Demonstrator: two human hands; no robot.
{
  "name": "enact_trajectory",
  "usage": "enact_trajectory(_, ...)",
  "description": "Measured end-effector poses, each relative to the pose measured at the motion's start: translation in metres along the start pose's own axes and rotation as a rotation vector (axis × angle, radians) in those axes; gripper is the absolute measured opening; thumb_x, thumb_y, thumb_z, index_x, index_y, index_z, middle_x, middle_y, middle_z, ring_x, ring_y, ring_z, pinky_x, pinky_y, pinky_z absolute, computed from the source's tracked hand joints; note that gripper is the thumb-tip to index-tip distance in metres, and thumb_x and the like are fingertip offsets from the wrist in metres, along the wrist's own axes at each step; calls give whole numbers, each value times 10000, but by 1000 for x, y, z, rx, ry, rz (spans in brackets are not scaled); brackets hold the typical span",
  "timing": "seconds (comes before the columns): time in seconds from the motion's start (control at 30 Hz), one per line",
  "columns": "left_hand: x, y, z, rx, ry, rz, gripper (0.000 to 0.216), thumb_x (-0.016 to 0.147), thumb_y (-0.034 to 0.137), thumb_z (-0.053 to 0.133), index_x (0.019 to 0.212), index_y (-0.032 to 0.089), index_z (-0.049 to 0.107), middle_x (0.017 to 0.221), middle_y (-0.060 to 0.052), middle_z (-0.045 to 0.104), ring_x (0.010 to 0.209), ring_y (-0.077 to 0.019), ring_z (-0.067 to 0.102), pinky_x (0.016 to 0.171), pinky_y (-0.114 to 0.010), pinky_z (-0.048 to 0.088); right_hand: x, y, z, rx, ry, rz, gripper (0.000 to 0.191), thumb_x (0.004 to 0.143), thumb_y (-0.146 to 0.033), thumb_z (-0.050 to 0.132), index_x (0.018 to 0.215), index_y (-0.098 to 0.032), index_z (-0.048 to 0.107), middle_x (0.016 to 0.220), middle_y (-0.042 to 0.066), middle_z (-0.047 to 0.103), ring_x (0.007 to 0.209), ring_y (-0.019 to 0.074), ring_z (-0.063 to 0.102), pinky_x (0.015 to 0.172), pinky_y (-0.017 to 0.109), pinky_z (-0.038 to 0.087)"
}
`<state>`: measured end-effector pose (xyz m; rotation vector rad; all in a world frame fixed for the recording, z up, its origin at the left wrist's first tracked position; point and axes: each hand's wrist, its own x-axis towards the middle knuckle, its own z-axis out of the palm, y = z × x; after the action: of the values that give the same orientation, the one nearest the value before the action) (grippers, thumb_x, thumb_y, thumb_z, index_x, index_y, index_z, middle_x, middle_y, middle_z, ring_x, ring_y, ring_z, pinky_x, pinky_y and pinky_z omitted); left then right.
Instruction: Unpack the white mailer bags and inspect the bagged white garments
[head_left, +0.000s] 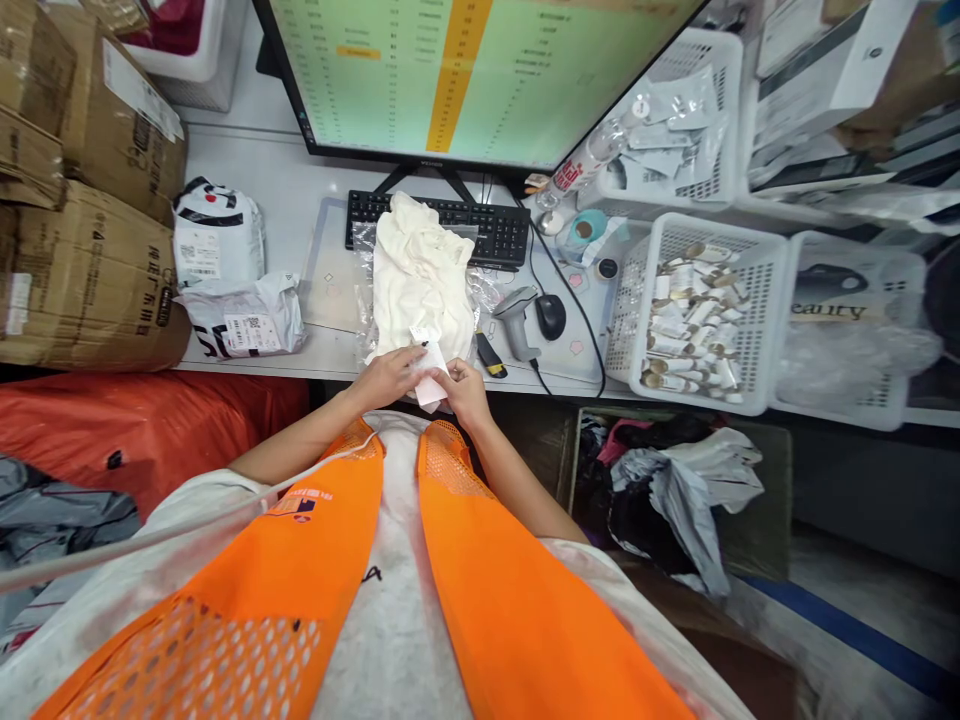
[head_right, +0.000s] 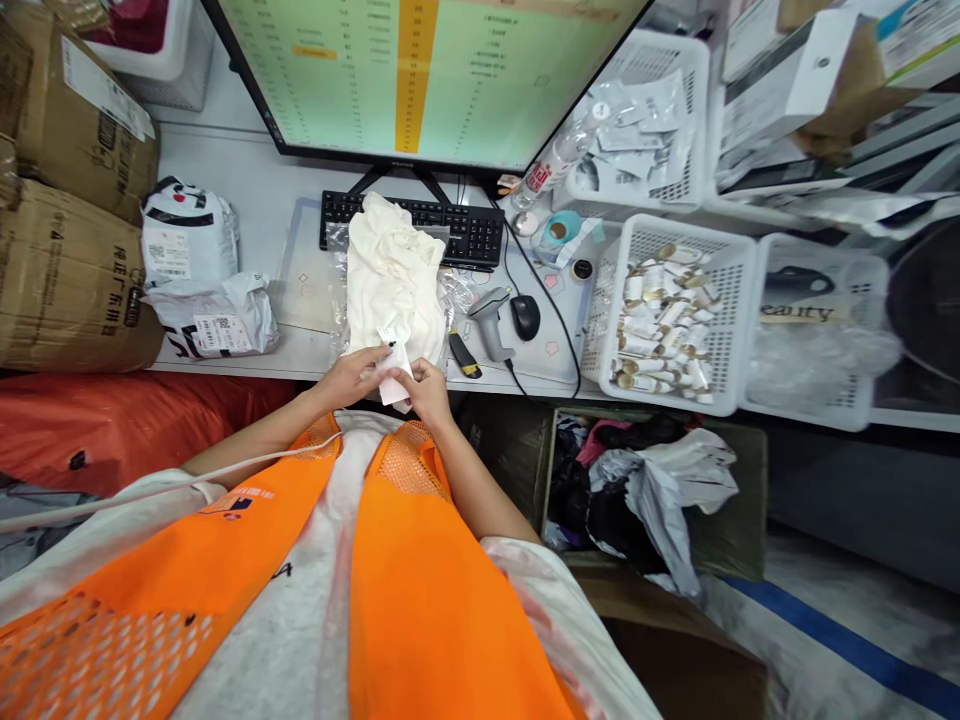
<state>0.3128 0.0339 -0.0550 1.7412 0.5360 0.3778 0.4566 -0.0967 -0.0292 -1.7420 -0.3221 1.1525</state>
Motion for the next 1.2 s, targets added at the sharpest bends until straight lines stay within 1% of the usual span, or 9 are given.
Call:
enact_trajectory(0.17,20,-12,-4,-455,387,-361,517,943,703,525,865,197,600,731,-33,680,638,-178,706,540,-283,599,-4,3,-4,34,-59,39,541,597,-638,889,802,-231,599,649,-28,646,515,138,526,439,254,391)
enact_trajectory(0.3,33,-14,-10,-637,400,-447,517,883,699,633,885,184,578,736,-24,666,617,-153,696,479,-236,575,-6,7,-5,55,-77,-7,480,649,-587,866,858,-207,660,777,-2,700,657,154,598,598,266,474)
enact_trajectory(0.43,29,-8,-10,-640,394,-399,499,864,680,662,914,187,599,834,-41,678,752,-174,715,555,-270,627,-8,3,-3,-18,20,-67,401,734,-539,801,941,-211,697,856,16,714,755,191,628,679,299,519)
enact_trajectory(0.53,16,-1,-6,-642,258,-306,509,834,679,697,958,188,644,1033,-78,718,984,-219,717,732,-337,666,-12,-6,4,-120,137,-125,433,815,-598,725,991,-202,727,951,58,736,879,241,659,760,340,561)
enact_trajectory(0.7,-6,6,6,-740,-5,-253,726,732,758,758,1206,215,676,1336,-135,687,1274,-307,640,989,-411,595,-23,-22,18,17,-194,-68,826,850,-853,529,1394,-244,654,1486,98,589,1280,297,617,997,426,574)
enact_trajectory(0.83,-10,2,10,-955,71,-374,742,673,639,882,1218,174,687,1324,-162,704,1287,-356,639,1061,-474,554,-29,-23,17,-183,-249,-139,756,842,-828,587,1297,-244,741,1618,112,460,1505,329,418,1174,474,444)
enact_trajectory(1.0,-12,1,7,-1146,272,-519,478,829,365,819,1244,163,693,1300,-136,728,1219,-329,694,1090,-535,543,-19,-12,9,-155,30,-233,476,870,-635,672,1048,-206,778,1332,138,685,1240,299,635,981,460,581)
enact_trajectory(1.1,-16,3,9,-1233,216,-560,427,877,288,764,1275,159,681,1328,-141,719,1245,-329,687,1121,-539,524,-2,-6,5,-48,145,-179,495,801,-551,746,1146,-199,710,1261,126,703,1083,261,673,889,435,616)
enact_trajectory(1.2,-21,6,17,-1289,118,-596,455,844,166,752,1293,171,675,1329,-122,722,1304,-321,652,1167,-540,485,12,-2,5,109,62,-104,650,725,-498,812,1290,-229,634,1334,100,674,1121,242,657,864,378,621)
